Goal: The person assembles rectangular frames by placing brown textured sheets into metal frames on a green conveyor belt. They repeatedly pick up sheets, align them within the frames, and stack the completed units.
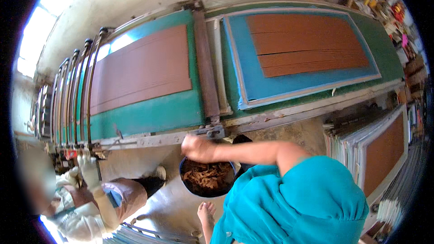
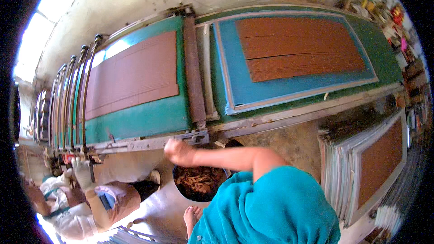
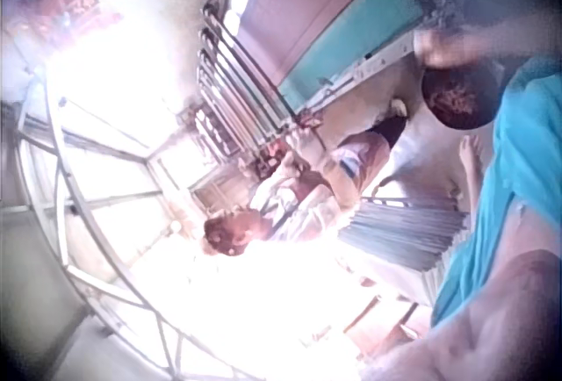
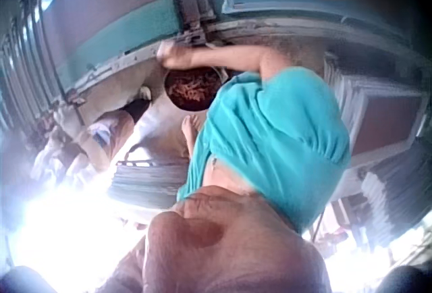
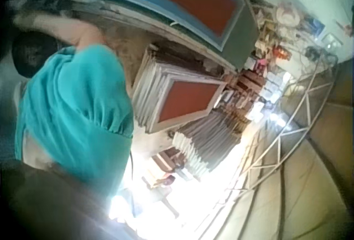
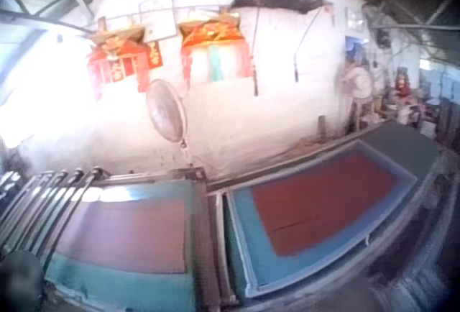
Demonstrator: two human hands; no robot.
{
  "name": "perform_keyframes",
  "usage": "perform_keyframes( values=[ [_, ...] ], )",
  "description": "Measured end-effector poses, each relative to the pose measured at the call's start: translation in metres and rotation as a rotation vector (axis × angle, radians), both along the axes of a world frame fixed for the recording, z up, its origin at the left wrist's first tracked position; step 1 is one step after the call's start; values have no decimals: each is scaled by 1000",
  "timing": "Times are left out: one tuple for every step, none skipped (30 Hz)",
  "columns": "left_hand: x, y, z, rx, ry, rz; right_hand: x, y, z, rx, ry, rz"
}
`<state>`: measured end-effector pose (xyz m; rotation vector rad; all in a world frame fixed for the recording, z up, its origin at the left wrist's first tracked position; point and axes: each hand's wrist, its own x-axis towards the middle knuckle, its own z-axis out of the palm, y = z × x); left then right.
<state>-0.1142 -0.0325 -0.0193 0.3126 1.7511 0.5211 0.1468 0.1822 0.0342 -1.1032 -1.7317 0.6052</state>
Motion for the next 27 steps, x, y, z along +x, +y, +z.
perform_keyframes(
  values=[
    [9,8,-5,9,-24,-83,-32,-13,-2,-144,139,47],
    [20,14,-6,14,-45,-165,-58,-22,-10,-268,104,234],
    [38,22,6,9,12,-281,-82,-23,-18,-302,62,563],
    [71,37,26,33,62,-425,-118,-29,-71,-166,152,622],
    [65,33,9,160,-91,-493,-135,-35,-64,-232,100,704],
    [58,33,-5,289,-245,-564,-142,-37,-38,-293,47,782],
    [70,43,0,285,-171,-695,-124,-39,-6,-673,318,810],
    [94,54,11,285,-98,-823,-95,-44,20,-1044,604,816],
    [122,65,36,287,-61,-942,-69,-42,26,-1101,684,675],
    [134,73,34,308,-51,-992,-52,-34,5,-1012,722,661],
    [146,81,30,335,-48,-1031,-10,-32,11,-880,588,546],
    [170,95,29,365,-51,-1110,4,-24,-70,-431,609,327],
    [191,106,43,360,-69,-1102,54,-31,-70,-528,397,225],
    [208,119,39,490,85,-1246,105,-40,-72,-830,570,268],
    [231,135,42,501,32,-1244,161,-60,-46,-974,521,-81],
    [259,152,47,512,-21,-1249,207,-81,-70,-1072,748,-308],
    [289,171,54,602,-35,-1306,251,-103,-87,-1071,794,-508],
    [320,197,60,656,-51,-1380,294,-131,-80,-1039,1001,-646],
    [356,222,64,702,-2,-1434,330,-155,-85,-996,1081,-818],
    [390,254,52,834,64,-1451,358,-174,-88,-981,1144,-930],
    [449,281,69,824,149,-1501,385,-200,-105,-980,1275,-857],
    [503,306,68,969,169,-1479,405,-221,-118,-975,1404,-777],
    [556,336,69,1076,244,-1522,418,-229,-126,-1005,1491,-775],
    [611,366,70,1186,307,-1571,430,-230,-129,-1030,1585,-781],
    [659,390,69,1143,300,-1619,441,-223,-118,-1126,1606,-865],
    [704,415,72,1110,286,-1666,449,-220,-129,-1139,1629,-930],
    [735,458,51,1208,348,-1705,461,-213,-135,-1203,1746,-922]
  ],
)
